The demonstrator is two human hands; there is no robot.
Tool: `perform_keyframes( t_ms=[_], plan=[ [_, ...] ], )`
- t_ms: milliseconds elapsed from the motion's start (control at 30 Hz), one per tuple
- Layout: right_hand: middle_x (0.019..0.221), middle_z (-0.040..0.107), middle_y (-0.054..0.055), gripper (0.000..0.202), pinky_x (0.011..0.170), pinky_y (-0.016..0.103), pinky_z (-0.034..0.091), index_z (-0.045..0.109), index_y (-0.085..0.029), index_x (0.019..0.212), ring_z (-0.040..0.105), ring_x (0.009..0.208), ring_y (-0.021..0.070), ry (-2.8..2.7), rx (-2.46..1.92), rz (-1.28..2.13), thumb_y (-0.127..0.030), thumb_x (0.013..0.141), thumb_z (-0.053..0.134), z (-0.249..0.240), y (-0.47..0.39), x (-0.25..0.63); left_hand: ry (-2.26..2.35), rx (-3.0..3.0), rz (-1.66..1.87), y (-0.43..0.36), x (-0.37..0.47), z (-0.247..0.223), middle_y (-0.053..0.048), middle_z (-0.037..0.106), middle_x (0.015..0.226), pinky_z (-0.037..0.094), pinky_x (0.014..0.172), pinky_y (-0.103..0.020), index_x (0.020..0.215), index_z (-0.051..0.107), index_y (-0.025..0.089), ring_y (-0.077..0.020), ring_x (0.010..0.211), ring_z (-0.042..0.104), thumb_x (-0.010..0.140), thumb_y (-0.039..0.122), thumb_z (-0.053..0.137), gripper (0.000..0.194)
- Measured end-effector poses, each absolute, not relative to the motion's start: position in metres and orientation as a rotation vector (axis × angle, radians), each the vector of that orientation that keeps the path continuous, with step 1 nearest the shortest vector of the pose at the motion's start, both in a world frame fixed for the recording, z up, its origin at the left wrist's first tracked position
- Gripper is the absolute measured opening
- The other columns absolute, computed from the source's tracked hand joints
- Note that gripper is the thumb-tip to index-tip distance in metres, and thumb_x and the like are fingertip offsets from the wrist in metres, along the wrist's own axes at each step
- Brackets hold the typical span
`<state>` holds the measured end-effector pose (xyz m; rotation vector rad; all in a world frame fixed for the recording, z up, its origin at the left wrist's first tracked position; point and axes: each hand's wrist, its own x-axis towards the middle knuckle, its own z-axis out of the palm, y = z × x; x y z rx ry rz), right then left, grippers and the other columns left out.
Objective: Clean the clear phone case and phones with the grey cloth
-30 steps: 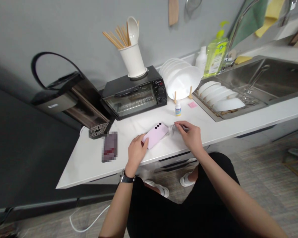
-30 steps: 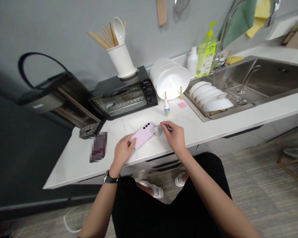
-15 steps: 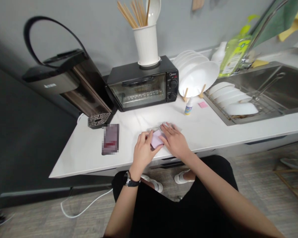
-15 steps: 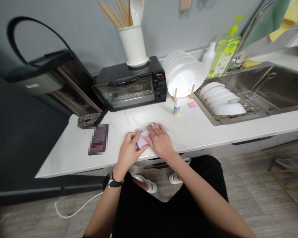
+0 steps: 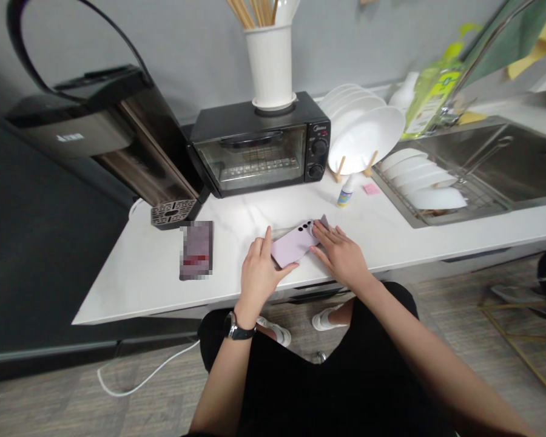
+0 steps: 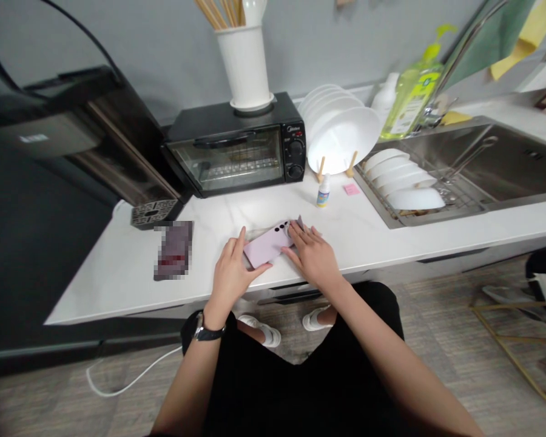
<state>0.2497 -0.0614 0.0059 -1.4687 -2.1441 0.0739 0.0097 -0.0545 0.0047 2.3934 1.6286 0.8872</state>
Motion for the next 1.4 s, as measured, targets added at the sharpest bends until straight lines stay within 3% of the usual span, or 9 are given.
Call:
perform_keyframes(
  t_ms=[267,467,567,700,933,1100,1200,1400],
  plan=[
    [0.159,0.055,0.020,0.068,0.129,0.058,0.038,0.052,-0.008,0.158,0.049,0.153,0.0350,-2.309,-1.142,0.195,-0.055,0.108,0.050,0.009,-0.076,0.171,1.608,2.438,0.804,-0.057,0.005,0.007,-0.012,0.060,0.121,0.057,0.095,-0.042,0.169,0.023,0.021,-0.0307,0.110,0.064,0.093,0.021,0.067,0.089],
    [0.163,0.053,0.014,0.060,0.130,0.059,0.038,0.048,-0.019,0.162,0.048,0.154,0.0325,-2.276,-1.206,0.200,-0.048,0.109,0.051,0.005,-0.091,0.221,1.629,2.423,0.871,-0.056,0.009,0.007,-0.011,0.061,0.121,0.056,0.099,-0.044,0.168,0.025,0.022,-0.0325,0.114,0.063,0.087,0.043,0.083,0.102],
    [0.165,0.050,0.017,0.061,0.129,0.062,0.036,0.049,-0.017,0.161,0.044,0.156,0.0359,-2.176,-1.384,0.131,-0.049,0.109,0.050,0.006,-0.075,0.244,1.623,2.406,0.901,-0.056,0.011,0.008,-0.011,0.063,0.119,0.055,0.102,-0.046,0.167,0.027,0.022,-0.0333,0.114,0.064,0.084,0.053,0.085,0.106],
    [0.162,0.051,0.024,0.071,0.128,0.065,0.034,0.051,-0.005,0.157,0.039,0.158,0.0408,-2.133,-1.463,0.094,-0.056,0.108,0.049,0.008,-0.049,0.228,1.626,2.381,0.890,-0.055,0.011,0.009,-0.012,0.063,0.121,0.055,0.104,-0.049,0.166,0.029,0.020,-0.0343,0.116,0.064,0.084,0.051,0.086,0.105],
    [0.158,0.058,0.020,0.071,0.130,0.060,0.035,0.052,-0.010,0.158,0.042,0.158,0.0350,-2.270,-1.175,0.217,-0.059,0.107,0.051,0.009,-0.074,0.171,1.620,2.431,0.834,-0.057,0.006,0.007,-0.012,0.061,0.122,0.057,0.095,-0.043,0.168,0.026,0.023,-0.0308,0.111,0.064,0.092,0.022,0.069,0.088],
    [0.162,0.055,0.014,0.070,0.130,0.064,0.033,0.043,-0.019,0.165,0.039,0.159,0.0348,-2.277,-1.213,0.190,-0.056,0.107,0.053,0.006,-0.098,0.208,1.656,2.397,0.869,-0.057,0.009,0.008,-0.010,0.062,0.120,0.057,0.096,-0.043,0.168,0.026,0.024,-0.0323,0.113,0.065,0.086,0.041,0.084,0.102],
    [0.164,0.051,0.015,0.067,0.129,0.068,0.032,0.042,-0.018,0.165,0.035,0.161,0.0381,-2.178,-1.399,0.111,-0.052,0.108,0.051,0.005,-0.086,0.237,1.657,2.370,0.909,-0.057,0.011,0.009,-0.011,0.064,0.119,0.057,0.097,-0.043,0.167,0.029,0.024,-0.0329,0.113,0.066,0.083,0.052,0.086,0.105],
    [0.165,0.049,0.020,0.070,0.129,0.071,0.027,0.047,-0.011,0.161,0.030,0.162,0.0421,-2.112,-1.471,0.104,-0.056,0.107,0.050,0.007,-0.047,0.220,1.655,2.361,0.919,-0.057,0.011,0.009,-0.011,0.065,0.121,0.056,0.102,-0.046,0.167,0.030,0.023,-0.0334,0.115,0.066,0.084,0.047,0.086,0.102]
  ],
)
